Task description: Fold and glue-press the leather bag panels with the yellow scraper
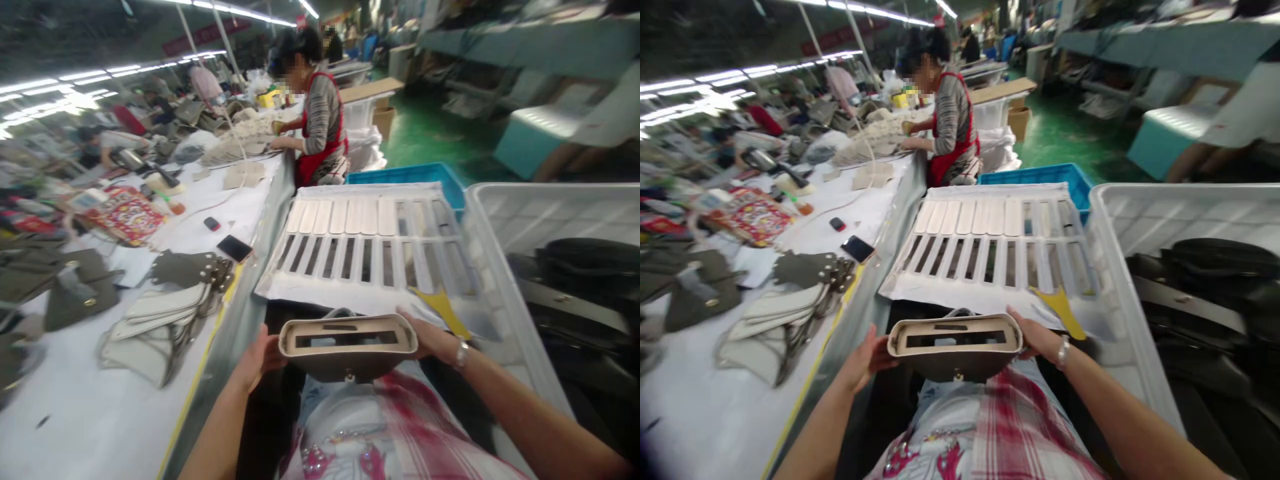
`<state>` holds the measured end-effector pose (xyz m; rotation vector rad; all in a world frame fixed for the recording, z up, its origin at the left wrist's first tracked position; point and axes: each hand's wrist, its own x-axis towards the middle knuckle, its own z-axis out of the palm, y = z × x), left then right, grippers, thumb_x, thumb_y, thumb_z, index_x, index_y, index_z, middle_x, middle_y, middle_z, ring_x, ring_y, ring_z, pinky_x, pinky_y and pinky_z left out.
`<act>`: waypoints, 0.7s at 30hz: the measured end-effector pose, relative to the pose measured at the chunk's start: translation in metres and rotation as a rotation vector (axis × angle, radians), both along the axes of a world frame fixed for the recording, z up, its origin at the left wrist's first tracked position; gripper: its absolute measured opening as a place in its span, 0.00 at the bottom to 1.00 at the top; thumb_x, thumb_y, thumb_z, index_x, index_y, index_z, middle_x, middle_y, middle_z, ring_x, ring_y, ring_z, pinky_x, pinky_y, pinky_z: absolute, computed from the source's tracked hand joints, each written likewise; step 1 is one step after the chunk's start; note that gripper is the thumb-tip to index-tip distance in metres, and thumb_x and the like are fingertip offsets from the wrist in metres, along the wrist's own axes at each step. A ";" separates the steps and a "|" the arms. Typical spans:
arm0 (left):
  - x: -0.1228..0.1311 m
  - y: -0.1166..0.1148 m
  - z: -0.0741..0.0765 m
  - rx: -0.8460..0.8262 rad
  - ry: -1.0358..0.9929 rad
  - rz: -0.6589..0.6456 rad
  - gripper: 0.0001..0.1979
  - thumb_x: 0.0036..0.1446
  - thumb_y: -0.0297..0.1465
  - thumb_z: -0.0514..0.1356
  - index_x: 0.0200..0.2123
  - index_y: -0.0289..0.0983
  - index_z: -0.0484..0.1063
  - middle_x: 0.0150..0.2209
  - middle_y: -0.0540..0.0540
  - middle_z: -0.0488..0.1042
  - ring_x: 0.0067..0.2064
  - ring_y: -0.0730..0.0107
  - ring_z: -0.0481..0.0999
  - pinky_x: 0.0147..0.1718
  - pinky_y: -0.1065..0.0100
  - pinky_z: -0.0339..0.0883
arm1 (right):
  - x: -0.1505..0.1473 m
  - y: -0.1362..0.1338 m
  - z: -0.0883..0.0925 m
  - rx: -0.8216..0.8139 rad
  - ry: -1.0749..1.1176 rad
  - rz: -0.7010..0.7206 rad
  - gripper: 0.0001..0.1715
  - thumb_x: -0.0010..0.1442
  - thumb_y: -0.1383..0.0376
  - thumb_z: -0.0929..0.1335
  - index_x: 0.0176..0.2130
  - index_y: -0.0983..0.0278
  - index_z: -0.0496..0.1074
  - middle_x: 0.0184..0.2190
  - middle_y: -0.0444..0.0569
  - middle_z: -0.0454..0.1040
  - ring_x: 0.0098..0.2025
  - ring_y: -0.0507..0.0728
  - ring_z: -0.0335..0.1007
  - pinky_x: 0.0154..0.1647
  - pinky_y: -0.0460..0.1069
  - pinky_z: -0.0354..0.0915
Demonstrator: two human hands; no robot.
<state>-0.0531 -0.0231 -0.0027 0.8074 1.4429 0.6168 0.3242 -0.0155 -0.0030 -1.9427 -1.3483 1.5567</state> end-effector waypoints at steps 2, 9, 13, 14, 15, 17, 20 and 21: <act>0.000 0.002 0.021 0.038 0.118 -0.167 0.38 0.55 0.57 0.38 0.39 0.32 0.72 0.35 0.39 0.77 0.39 0.59 0.76 0.39 0.60 0.69 | -0.004 0.008 0.003 -0.059 -0.026 0.173 0.39 0.63 0.45 0.47 0.36 0.66 0.71 0.31 0.54 0.74 0.30 0.56 0.70 0.29 0.51 0.68; 0.029 0.017 0.049 0.235 1.005 -0.630 0.15 0.56 0.35 0.50 0.25 0.35 0.71 0.28 0.41 0.76 0.38 0.58 0.75 0.40 0.64 0.64 | -0.001 0.010 0.014 0.338 -0.441 0.709 0.19 0.60 0.60 0.57 0.32 0.66 0.71 0.34 0.59 0.74 0.38 0.62 0.70 0.44 0.55 0.62; 0.036 0.014 0.050 0.212 1.012 -0.626 0.16 0.55 0.30 0.47 0.21 0.35 0.69 0.21 0.43 0.73 0.31 0.61 0.76 0.36 0.65 0.64 | -0.007 0.008 0.021 0.301 -0.516 0.634 0.21 0.64 0.64 0.53 0.34 0.68 0.70 0.35 0.57 0.74 0.39 0.58 0.71 0.43 0.51 0.61; 0.037 0.012 0.049 0.214 1.020 -0.619 0.16 0.55 0.30 0.47 0.21 0.35 0.68 0.20 0.43 0.72 0.30 0.61 0.75 0.35 0.65 0.64 | -0.008 0.007 0.023 0.308 -0.545 0.631 0.20 0.63 0.64 0.53 0.35 0.69 0.70 0.35 0.58 0.74 0.39 0.58 0.71 0.43 0.51 0.61; 0.038 0.010 0.049 0.219 1.027 -0.610 0.15 0.55 0.29 0.47 0.21 0.35 0.69 0.20 0.43 0.72 0.30 0.60 0.75 0.35 0.65 0.64 | -0.010 0.005 0.026 0.310 -0.579 0.627 0.19 0.63 0.65 0.54 0.35 0.69 0.70 0.35 0.58 0.74 0.40 0.59 0.71 0.43 0.51 0.61; 0.038 0.007 0.047 0.233 1.038 -0.594 0.15 0.56 0.29 0.46 0.22 0.35 0.69 0.19 0.42 0.72 0.29 0.59 0.75 0.34 0.63 0.64 | -0.013 0.002 0.030 0.302 -0.639 0.605 0.18 0.63 0.66 0.55 0.36 0.70 0.70 0.35 0.58 0.75 0.40 0.60 0.71 0.41 0.51 0.60; 0.036 0.007 0.040 0.246 1.049 -0.568 0.15 0.55 0.30 0.47 0.21 0.35 0.68 0.20 0.40 0.72 0.29 0.55 0.75 0.35 0.59 0.64 | -0.019 -0.003 0.033 0.293 -0.711 0.563 0.17 0.63 0.66 0.56 0.38 0.69 0.70 0.35 0.59 0.75 0.38 0.61 0.72 0.37 0.51 0.60; 0.035 0.008 0.038 0.252 1.054 -0.559 0.15 0.54 0.30 0.48 0.20 0.36 0.67 0.22 0.39 0.73 0.30 0.53 0.75 0.35 0.58 0.64 | -0.020 -0.003 0.033 0.289 -0.730 0.551 0.17 0.63 0.65 0.56 0.39 0.69 0.70 0.34 0.59 0.75 0.38 0.61 0.72 0.36 0.51 0.60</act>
